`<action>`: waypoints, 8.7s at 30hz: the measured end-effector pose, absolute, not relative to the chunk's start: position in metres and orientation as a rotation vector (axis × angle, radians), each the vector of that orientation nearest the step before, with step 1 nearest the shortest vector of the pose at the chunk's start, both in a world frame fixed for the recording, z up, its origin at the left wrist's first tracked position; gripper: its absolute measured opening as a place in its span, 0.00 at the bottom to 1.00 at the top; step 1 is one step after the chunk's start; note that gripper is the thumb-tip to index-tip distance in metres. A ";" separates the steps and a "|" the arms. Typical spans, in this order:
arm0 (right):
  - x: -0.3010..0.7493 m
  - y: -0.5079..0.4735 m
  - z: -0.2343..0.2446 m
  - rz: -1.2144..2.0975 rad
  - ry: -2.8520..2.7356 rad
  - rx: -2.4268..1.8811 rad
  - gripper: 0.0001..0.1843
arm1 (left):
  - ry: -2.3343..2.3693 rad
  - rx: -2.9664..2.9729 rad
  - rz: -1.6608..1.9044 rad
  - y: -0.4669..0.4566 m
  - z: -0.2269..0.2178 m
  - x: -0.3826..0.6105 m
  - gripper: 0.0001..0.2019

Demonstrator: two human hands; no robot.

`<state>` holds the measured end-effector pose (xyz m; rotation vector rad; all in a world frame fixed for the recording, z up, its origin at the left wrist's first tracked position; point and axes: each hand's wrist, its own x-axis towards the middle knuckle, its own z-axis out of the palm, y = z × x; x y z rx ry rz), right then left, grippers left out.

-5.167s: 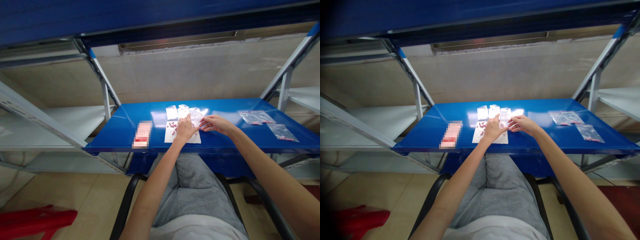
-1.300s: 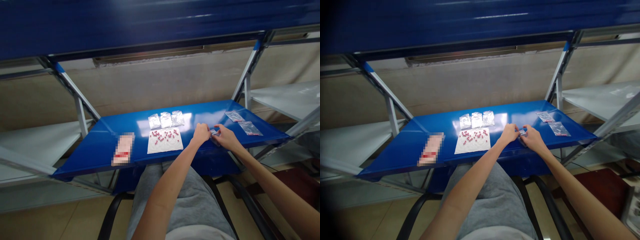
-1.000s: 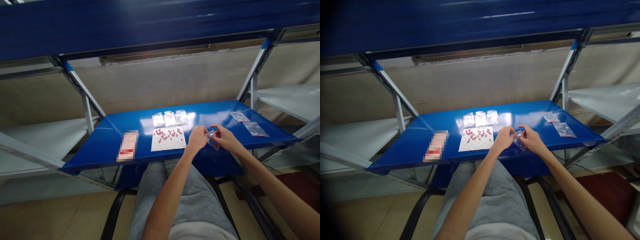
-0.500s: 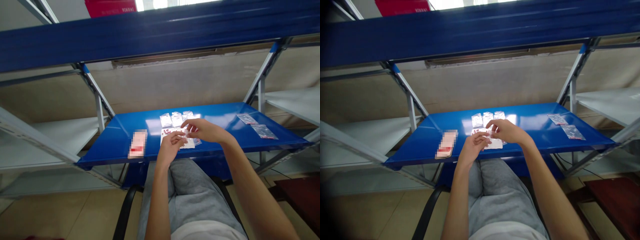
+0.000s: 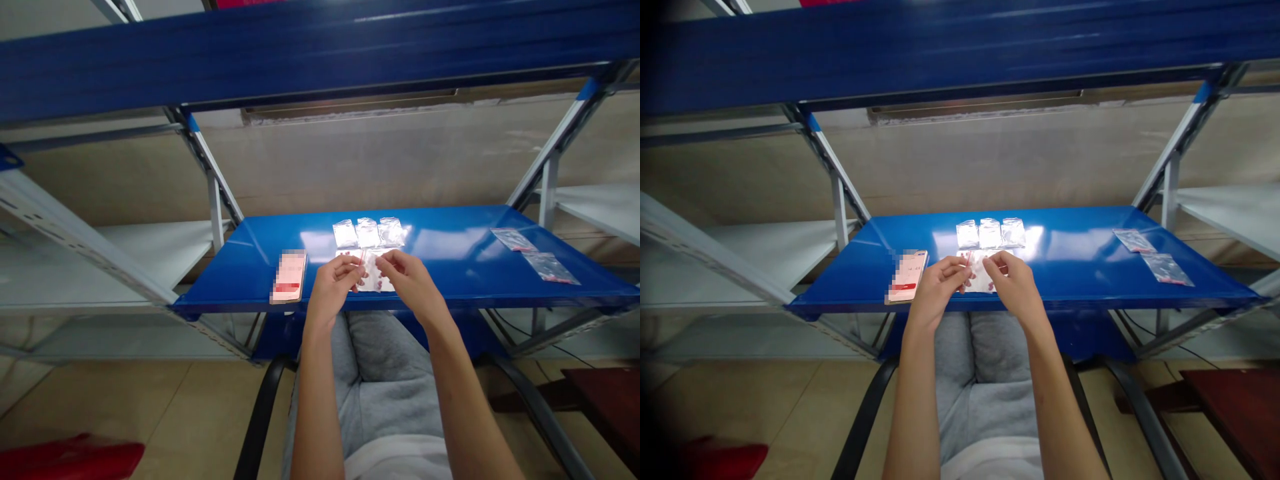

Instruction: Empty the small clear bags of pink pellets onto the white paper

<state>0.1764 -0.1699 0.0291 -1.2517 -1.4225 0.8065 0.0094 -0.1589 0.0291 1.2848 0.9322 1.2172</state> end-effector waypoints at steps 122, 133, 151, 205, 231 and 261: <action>0.168 -0.182 0.045 0.730 -1.736 -1.432 0.16 | 1.334 2.065 0.952 -0.176 0.050 0.003 0.09; 0.173 -0.178 0.039 0.806 -1.667 -1.332 0.17 | 1.458 2.156 0.934 -0.176 0.050 0.008 0.15; 0.182 -0.152 -0.005 1.634 -0.825 -0.891 0.14 | 1.242 1.819 1.087 -0.163 0.036 -0.004 0.10; 0.209 -0.152 0.000 1.398 -0.922 -1.024 0.20 | 1.216 1.746 1.020 -0.156 0.028 -0.006 0.11; 0.199 -0.151 -0.006 1.223 -1.169 -1.123 0.23 | 1.115 1.726 1.107 -0.152 0.017 -0.010 0.11; 0.250 -0.077 0.052 0.458 -2.332 -1.218 0.07 | 1.359 1.626 1.171 -0.139 -0.003 0.006 0.10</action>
